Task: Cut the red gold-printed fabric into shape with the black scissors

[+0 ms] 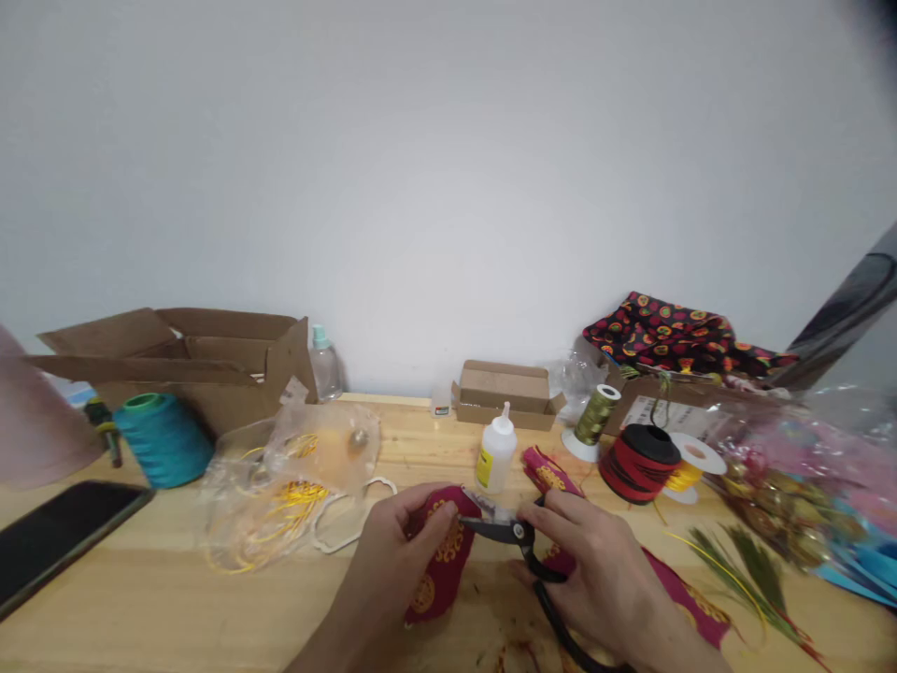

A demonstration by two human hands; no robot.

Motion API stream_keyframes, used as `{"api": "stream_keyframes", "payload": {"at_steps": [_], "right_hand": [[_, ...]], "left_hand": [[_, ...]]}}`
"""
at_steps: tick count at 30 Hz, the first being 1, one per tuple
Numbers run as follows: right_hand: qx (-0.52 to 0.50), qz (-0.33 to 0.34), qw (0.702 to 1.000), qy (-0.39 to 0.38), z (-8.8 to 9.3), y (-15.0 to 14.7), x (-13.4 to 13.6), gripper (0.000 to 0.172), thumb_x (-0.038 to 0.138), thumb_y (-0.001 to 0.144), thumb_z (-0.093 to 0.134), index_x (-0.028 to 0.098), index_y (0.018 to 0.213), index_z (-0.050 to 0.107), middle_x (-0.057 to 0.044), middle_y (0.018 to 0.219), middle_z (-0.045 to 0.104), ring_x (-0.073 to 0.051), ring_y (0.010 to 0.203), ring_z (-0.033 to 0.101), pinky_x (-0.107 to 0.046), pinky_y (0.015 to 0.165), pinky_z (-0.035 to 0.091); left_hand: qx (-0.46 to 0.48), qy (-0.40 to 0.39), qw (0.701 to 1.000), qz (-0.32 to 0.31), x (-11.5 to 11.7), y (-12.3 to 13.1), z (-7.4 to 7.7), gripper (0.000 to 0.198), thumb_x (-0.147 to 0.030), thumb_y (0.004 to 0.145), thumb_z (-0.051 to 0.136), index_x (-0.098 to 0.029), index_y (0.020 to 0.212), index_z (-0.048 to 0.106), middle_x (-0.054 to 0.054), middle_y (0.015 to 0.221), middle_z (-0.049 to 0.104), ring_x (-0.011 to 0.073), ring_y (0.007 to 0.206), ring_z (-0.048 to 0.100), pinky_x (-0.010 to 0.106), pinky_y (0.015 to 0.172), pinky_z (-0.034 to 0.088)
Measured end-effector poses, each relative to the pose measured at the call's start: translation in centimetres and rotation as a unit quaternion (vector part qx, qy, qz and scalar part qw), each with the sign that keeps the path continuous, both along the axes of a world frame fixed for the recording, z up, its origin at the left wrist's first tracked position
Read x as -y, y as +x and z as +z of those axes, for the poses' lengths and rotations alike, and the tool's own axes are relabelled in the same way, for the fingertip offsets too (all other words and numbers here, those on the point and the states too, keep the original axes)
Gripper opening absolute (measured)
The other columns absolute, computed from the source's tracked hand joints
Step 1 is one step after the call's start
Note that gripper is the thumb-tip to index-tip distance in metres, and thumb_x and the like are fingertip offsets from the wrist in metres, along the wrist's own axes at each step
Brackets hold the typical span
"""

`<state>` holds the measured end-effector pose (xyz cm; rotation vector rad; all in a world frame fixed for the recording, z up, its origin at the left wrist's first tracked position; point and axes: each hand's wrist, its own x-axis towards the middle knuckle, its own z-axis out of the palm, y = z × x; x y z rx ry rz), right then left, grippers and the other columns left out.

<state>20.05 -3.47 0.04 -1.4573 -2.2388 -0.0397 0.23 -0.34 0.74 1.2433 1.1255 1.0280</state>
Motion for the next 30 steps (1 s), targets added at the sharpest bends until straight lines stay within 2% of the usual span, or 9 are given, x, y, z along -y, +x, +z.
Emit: {"api": "stream_keyframes", "payload": {"at_steps": [11, 22, 30], "right_hand": [[0.015, 0.005, 0.998, 0.056, -0.07, -0.27, -0.19, 0.017, 0.022, 0.069, 0.06, 0.021, 0.086, 0.062, -0.003, 0.068, 0.06, -0.019, 0.06, 0.059, -0.025, 0.048, 0.041], [-0.002, 0.016, 0.997, 0.069, -0.34, -0.34, -0.18, 0.015, 0.023, 0.071, 0.06, 0.02, 0.085, 0.062, -0.003, 0.067, 0.059, -0.018, 0.057, 0.058, -0.025, 0.047, 0.043], [-0.007, 0.018, 0.998, 0.065, -0.6, -0.21, -0.23, 0.016, 0.022, 0.07, 0.06, 0.02, 0.086, 0.062, -0.004, 0.068, 0.06, -0.019, 0.059, 0.059, -0.027, 0.049, 0.046]], "left_hand": [[0.047, -0.041, 0.997, -0.036, 0.01, -0.14, -0.38, 0.021, -0.028, 0.07, 0.06, -0.015, 0.083, 0.069, 0.004, 0.074, 0.073, 0.0125, 0.056, 0.058, 0.02, 0.049, 0.043], [0.07, -0.059, 0.995, -0.026, -0.03, -0.06, -0.6, 0.02, -0.029, 0.068, 0.062, -0.014, 0.078, 0.069, 0.002, 0.062, 0.071, 0.0113, 0.049, 0.056, 0.019, 0.043, 0.041], [0.094, -0.049, 0.994, -0.018, 0.0, 0.05, -0.42, 0.021, -0.026, 0.067, 0.062, -0.016, 0.085, 0.066, 0.003, 0.073, 0.074, 0.0142, 0.058, 0.062, 0.021, 0.049, 0.046]]}}
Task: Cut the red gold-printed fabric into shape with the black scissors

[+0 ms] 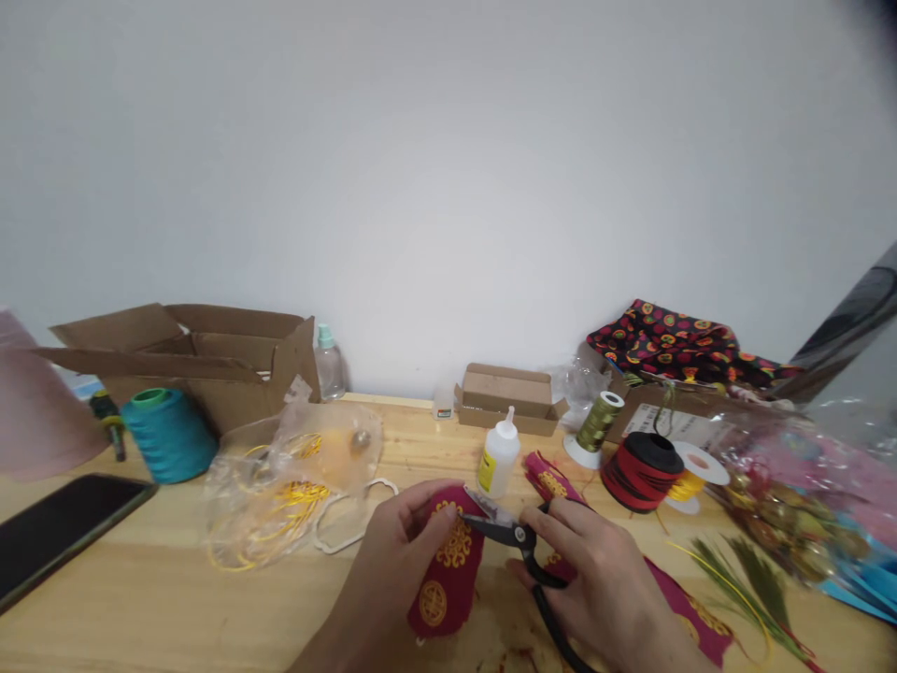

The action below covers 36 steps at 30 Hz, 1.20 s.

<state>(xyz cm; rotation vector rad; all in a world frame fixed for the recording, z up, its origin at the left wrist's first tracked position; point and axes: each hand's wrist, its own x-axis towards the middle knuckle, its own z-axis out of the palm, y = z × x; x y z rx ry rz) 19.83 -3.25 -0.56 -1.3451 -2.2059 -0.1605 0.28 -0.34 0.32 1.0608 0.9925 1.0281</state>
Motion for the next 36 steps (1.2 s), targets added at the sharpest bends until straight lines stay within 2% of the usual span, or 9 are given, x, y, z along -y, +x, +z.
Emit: {"api": "stream_keyframes", "payload": {"at_steps": [5, 16, 27, 32, 36], "right_hand": [[0.003, 0.0, 1.0, 0.012, 0.41, -0.14, 0.0, 0.017, 0.022, 0.069, 0.061, 0.019, 0.085, 0.063, -0.004, 0.066, 0.06, -0.02, 0.056, 0.06, -0.027, 0.046, 0.045], [0.003, -0.005, 1.0, 0.0, 0.43, -0.12, 0.16, 0.016, 0.023, 0.071, 0.058, 0.02, 0.087, 0.063, -0.003, 0.067, 0.06, -0.019, 0.056, 0.06, -0.026, 0.046, 0.044], [-0.017, -0.008, 1.0, -0.003, 0.39, -0.02, 0.13, 0.018, 0.023, 0.069, 0.062, 0.02, 0.087, 0.062, -0.004, 0.067, 0.061, -0.018, 0.058, 0.059, -0.026, 0.048, 0.045], [-0.018, 0.002, 1.0, -0.006, 0.29, 0.36, -0.07, 0.018, 0.022, 0.07, 0.061, 0.019, 0.088, 0.061, -0.004, 0.068, 0.06, -0.018, 0.058, 0.058, -0.025, 0.048, 0.044], [0.012, 0.016, 1.0, -0.009, 0.75, 0.82, -0.11, 0.02, 0.019, 0.068, 0.06, 0.018, 0.088, 0.061, -0.004, 0.067, 0.06, -0.018, 0.059, 0.057, -0.025, 0.049, 0.043]], "left_hand": [[0.008, 0.01, 1.0, 0.021, 0.14, -0.06, 0.07, 0.031, -0.026, 0.065, 0.065, -0.016, 0.094, 0.06, 0.005, 0.08, 0.073, 0.0173, 0.067, 0.065, 0.023, 0.055, 0.049], [0.001, 0.016, 1.0, 0.0, 0.24, 0.08, 0.21, 0.021, -0.027, 0.068, 0.063, -0.018, 0.084, 0.052, 0.001, 0.068, 0.071, 0.0127, 0.053, 0.06, 0.02, 0.047, 0.046], [0.002, 0.022, 1.0, 0.005, 0.27, 0.11, 0.22, 0.019, -0.028, 0.068, 0.063, -0.019, 0.079, 0.05, -0.002, 0.061, 0.068, 0.0114, 0.051, 0.058, 0.019, 0.046, 0.045], [-0.014, 0.021, 1.0, -0.011, 0.37, 0.04, 0.19, 0.019, -0.029, 0.068, 0.063, -0.018, 0.079, 0.051, -0.002, 0.057, 0.066, 0.0106, 0.047, 0.055, 0.019, 0.044, 0.042], [-0.03, 0.031, 0.998, -0.049, 0.51, -0.07, 0.18, 0.015, -0.026, 0.07, 0.06, -0.018, 0.079, 0.051, 0.0, 0.063, 0.067, 0.0126, 0.053, 0.059, 0.021, 0.048, 0.044]]}}
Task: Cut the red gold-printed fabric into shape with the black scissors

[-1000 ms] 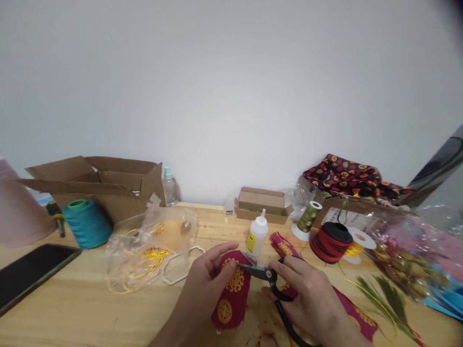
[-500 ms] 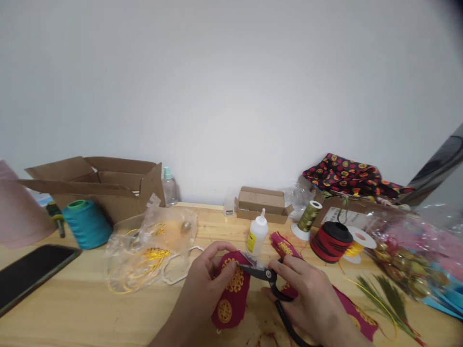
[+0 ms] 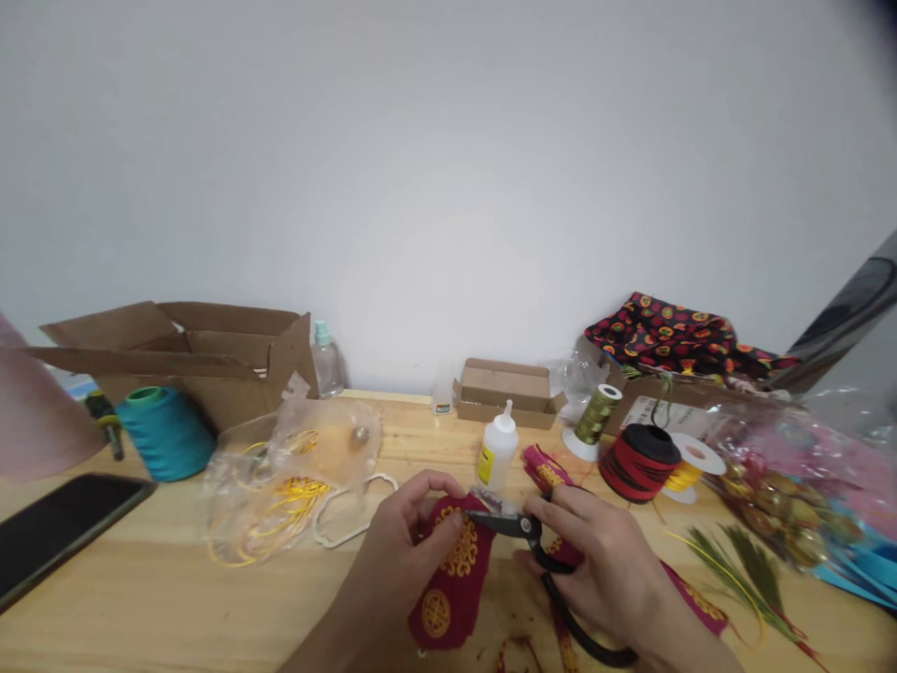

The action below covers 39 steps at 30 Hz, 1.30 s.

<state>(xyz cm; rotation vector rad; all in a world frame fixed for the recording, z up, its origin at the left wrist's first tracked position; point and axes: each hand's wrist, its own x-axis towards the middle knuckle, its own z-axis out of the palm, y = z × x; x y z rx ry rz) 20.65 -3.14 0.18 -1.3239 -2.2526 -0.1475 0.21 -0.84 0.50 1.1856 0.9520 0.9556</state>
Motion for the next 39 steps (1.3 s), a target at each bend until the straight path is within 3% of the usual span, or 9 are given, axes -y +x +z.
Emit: {"api": "stream_keyframes", "payload": {"at_steps": [10, 17, 39], "right_hand": [[0.085, 0.022, 0.996, 0.004, 1.3, 0.7, 0.2, 0.025, 0.014, 0.064, 0.059, 0.019, 0.088, 0.061, -0.003, 0.068, 0.061, -0.018, 0.061, 0.055, -0.026, 0.048, 0.038], [0.077, 0.028, 0.996, -0.026, 1.1, 0.7, 0.2, 0.02, 0.015, 0.066, 0.059, 0.019, 0.085, 0.061, -0.003, 0.069, 0.061, -0.018, 0.063, 0.056, -0.026, 0.051, 0.04], [0.026, 0.048, 0.999, 0.001, -0.3, 0.3, 0.2, 0.011, 0.02, 0.078, 0.05, 0.017, 0.086, 0.057, -0.003, 0.061, 0.058, -0.017, 0.053, 0.053, -0.026, 0.046, 0.036]], "left_hand": [[-0.032, 0.016, 0.998, -0.045, -0.2, 0.0, -0.5, 0.012, -0.025, 0.072, 0.059, -0.019, 0.078, 0.051, 0.0, 0.063, 0.066, 0.0118, 0.052, 0.057, 0.019, 0.045, 0.04], [-0.02, 0.004, 0.999, -0.046, -0.2, -0.1, -0.6, 0.014, -0.025, 0.071, 0.06, -0.019, 0.078, 0.05, -0.001, 0.06, 0.065, 0.011, 0.049, 0.055, 0.019, 0.044, 0.039], [0.019, -0.017, 0.999, -0.038, 0.0, 0.0, -0.2, 0.023, -0.027, 0.07, 0.061, -0.021, 0.083, 0.044, -0.001, 0.061, 0.067, 0.0112, 0.047, 0.056, 0.018, 0.042, 0.04]]}}
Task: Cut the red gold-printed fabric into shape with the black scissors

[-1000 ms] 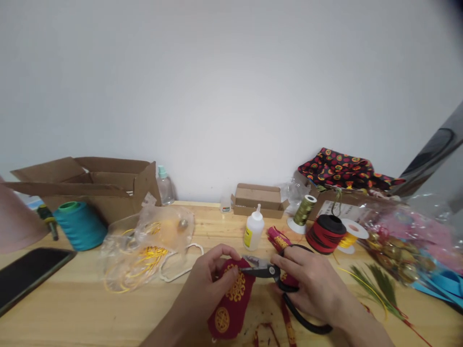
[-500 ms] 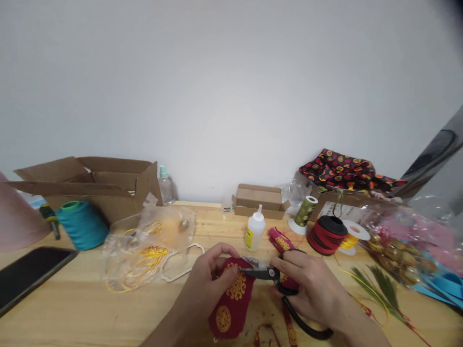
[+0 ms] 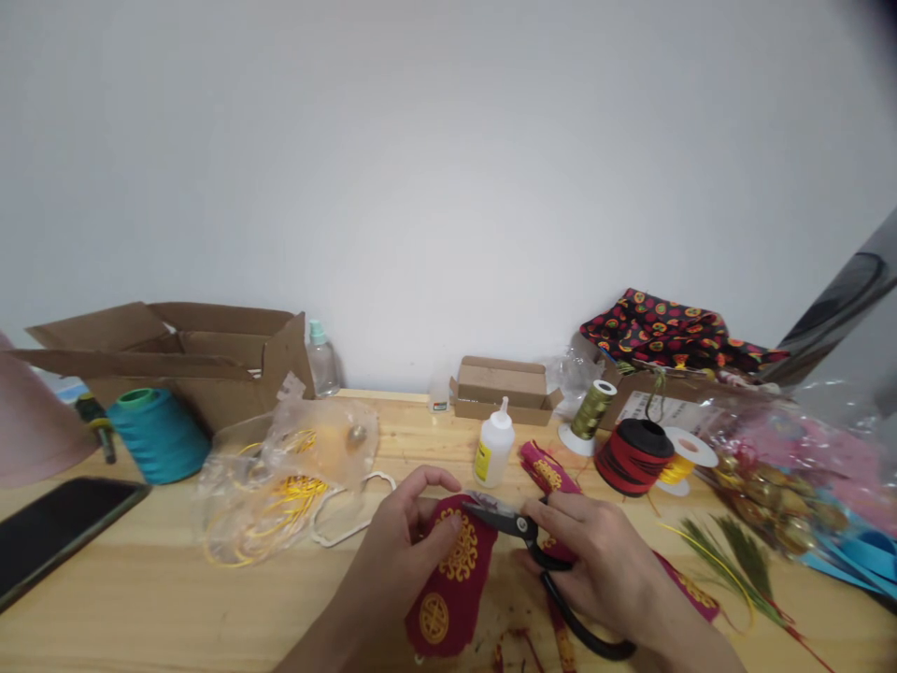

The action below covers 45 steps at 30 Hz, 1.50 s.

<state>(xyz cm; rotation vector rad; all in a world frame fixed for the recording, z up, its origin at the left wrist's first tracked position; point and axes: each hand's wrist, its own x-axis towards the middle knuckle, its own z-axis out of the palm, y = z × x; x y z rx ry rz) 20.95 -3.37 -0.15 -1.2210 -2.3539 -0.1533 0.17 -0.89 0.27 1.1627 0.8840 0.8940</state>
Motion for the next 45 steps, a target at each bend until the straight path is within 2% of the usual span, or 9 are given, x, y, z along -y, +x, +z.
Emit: {"api": "stream_keyframes", "payload": {"at_steps": [14, 22, 25, 27, 30, 32, 35, 40, 45], "right_hand": [[0.017, 0.0, 1.0, 0.019, 0.0, -0.1, -0.1, 0.015, 0.02, 0.082, 0.046, 0.015, 0.084, 0.059, -0.004, 0.058, 0.06, -0.016, 0.049, 0.053, -0.025, 0.045, 0.035], [-0.251, -0.014, 0.964, 0.087, 0.0, 0.2, -0.7, 0.018, 0.026, 0.075, 0.062, 0.013, 0.087, 0.061, -0.002, 0.057, 0.058, -0.014, 0.048, 0.053, -0.022, 0.045, 0.043], [-0.308, -0.024, 0.951, 0.026, -0.3, -0.1, -0.6, 0.018, 0.026, 0.07, 0.067, 0.015, 0.084, 0.064, 0.0, 0.055, 0.055, -0.015, 0.047, 0.051, -0.024, 0.044, 0.042], [-0.384, -0.034, 0.918, -0.092, -0.9, -0.7, -0.5, 0.02, 0.031, 0.069, 0.066, 0.016, 0.083, 0.065, 0.002, 0.053, 0.049, -0.012, 0.042, 0.046, -0.023, 0.039, 0.038], [-0.534, 0.018, 0.803, -0.263, -1.7, -1.8, -0.4, 0.038, 0.049, 0.07, 0.061, 0.017, 0.09, 0.061, 0.005, 0.051, 0.042, -0.01, 0.04, 0.042, -0.021, 0.039, 0.036], [-0.596, 0.074, 0.736, -0.313, -2.0, -2.5, -0.4, 0.051, 0.061, 0.065, 0.059, 0.018, 0.093, 0.058, 0.005, 0.052, 0.043, -0.011, 0.046, 0.046, -0.025, 0.049, 0.042], [-0.622, 0.109, 0.708, -0.316, -2.1, -2.8, -0.3, 0.062, 0.07, 0.059, 0.056, 0.018, 0.093, 0.058, 0.002, 0.059, 0.049, -0.014, 0.056, 0.049, -0.028, 0.06, 0.043], [-0.617, 0.097, 0.719, -0.306, -2.0, -2.4, -0.2, 0.045, 0.059, 0.073, 0.052, 0.019, 0.094, 0.055, 0.0, 0.067, 0.049, -0.013, 0.058, 0.046, -0.025, 0.052, 0.039], [-0.659, 0.103, 0.655, -0.356, -1.3, -3.5, 0.1, 0.03, 0.043, 0.079, 0.055, 0.018, 0.096, 0.053, 0.002, 0.062, 0.05, -0.01, 0.05, 0.045, -0.022, 0.047, 0.037]], "left_hand": [[0.0, -0.015, 1.0, 0.009, 0.1, 0.1, 0.0, 0.026, -0.024, 0.071, 0.059, -0.022, 0.088, 0.038, -0.002, 0.06, 0.066, 0.0119, 0.047, 0.057, 0.019, 0.041, 0.043], [0.007, -0.029, 0.998, 0.047, -0.1, 0.0, 0.4, 0.038, -0.021, 0.069, 0.062, -0.018, 0.103, 0.047, 0.002, 0.064, 0.071, 0.0166, 0.052, 0.063, 0.023, 0.045, 0.047], [0.053, -0.054, 0.995, 0.062, -0.3, 0.1, 0.4, 0.029, -0.02, 0.064, 0.068, -0.014, 0.09, 0.059, 0.005, 0.07, 0.073, 0.0139, 0.055, 0.064, 0.021, 0.05, 0.049], [0.072, -0.066, 0.992, 0.073, -0.5, 0.1, 0.4, 0.023, -0.018, 0.059, 0.072, -0.013, 0.079, 0.063, 0.006, 0.069, 0.073, 0.0126, 0.054, 0.063, 0.019, 0.05, 0.048], [0.096, -0.072, 0.989, 0.083, -0.9, 0.1, 0.1, 0.021, -0.018, 0.054, 0.076, -0.013, 0.072, 0.064, 0.004, 0.064, 0.072, 0.0121, 0.053, 0.063, 0.019, 0.05, 0.048], [0.115, -0.061, 0.987, 0.089, -1.0, 0.1, 0.0, 0.02, -0.017, 0.053, 0.076, -0.014, 0.069, 0.064, 0.003, 0.061, 0.071, 0.0112, 0.052, 0.062, 0.018, 0.05, 0.048], [0.112, -0.038, 0.989, 0.092, -1.1, 0.0, -0.1, 0.017, -0.015, 0.054, 0.075, -0.015, 0.067, 0.064, 0.001, 0.059, 0.07, 0.0112, 0.053, 0.061, 0.019, 0.051, 0.048], [0.012, 0.149, 0.985, 0.091, -0.6, -0.2, 0.2, 0.007, -0.012, 0.063, 0.067, -0.019, 0.062, 0.066, 0.003, 0.068, 0.069, 0.0178, 0.067, 0.065, 0.025, 0.06, 0.051], [-0.105, 0.509, 0.845, 0.127, -0.5, -0.6, -0.5, 0.029, 0.0, 0.066, 0.059, -0.027, 0.074, 0.065, 0.0, 0.087, 0.065, 0.0155, 0.086, 0.06, 0.03, 0.083, 0.045]]}}
